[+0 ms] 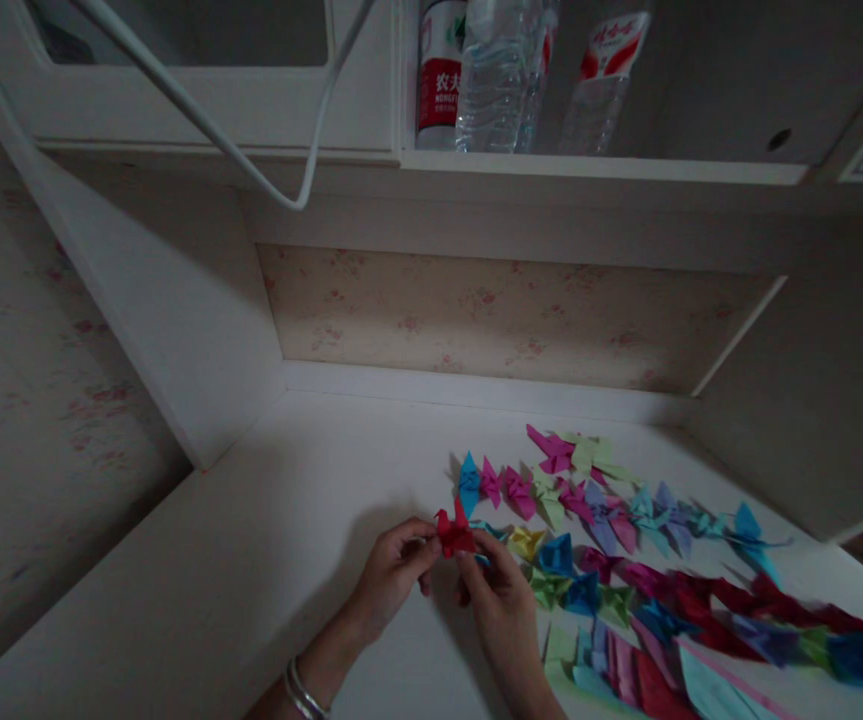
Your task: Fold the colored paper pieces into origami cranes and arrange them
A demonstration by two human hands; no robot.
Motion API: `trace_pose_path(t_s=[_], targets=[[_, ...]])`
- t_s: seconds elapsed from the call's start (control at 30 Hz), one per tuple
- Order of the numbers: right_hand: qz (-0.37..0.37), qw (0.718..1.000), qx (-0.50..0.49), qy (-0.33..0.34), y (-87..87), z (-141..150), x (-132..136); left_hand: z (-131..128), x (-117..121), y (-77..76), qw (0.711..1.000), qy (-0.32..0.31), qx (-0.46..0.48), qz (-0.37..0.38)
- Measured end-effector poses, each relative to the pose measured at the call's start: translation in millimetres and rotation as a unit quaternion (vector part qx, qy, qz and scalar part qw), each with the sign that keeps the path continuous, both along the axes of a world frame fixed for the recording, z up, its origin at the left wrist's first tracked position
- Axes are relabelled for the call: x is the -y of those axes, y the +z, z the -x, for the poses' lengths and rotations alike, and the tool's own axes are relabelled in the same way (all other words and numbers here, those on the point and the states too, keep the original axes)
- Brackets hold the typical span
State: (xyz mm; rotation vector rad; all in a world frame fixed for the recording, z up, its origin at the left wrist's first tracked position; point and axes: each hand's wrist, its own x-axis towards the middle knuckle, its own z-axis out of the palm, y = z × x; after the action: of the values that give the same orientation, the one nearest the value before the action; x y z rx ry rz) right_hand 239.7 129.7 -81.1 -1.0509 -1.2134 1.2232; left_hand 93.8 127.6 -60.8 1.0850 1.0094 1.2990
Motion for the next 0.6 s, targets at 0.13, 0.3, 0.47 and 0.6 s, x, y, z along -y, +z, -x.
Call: trace_pose_path(t_s=[0.13,0.3,0.47,0.6], targets=[[0.006,1.0,0.0,0.007,2.4,-1,2,0,0,1.7,1.0,0.009,-0.02,-0.008],[0.006,1.0,0.03,0.005,5.2,-2,4,1,-1,1.2,0.999,0.027,-0.044,-0.014],[0.02,0.999,0.027,0.01,7.1,-2,4,1,-2,1.2,0.998,0.034,-0.039,-0.02],[0.023,0.999,0.027,0.022,11.4,1,5,1,-1,1.6,0.998,0.024,-0.048,-0.025]])
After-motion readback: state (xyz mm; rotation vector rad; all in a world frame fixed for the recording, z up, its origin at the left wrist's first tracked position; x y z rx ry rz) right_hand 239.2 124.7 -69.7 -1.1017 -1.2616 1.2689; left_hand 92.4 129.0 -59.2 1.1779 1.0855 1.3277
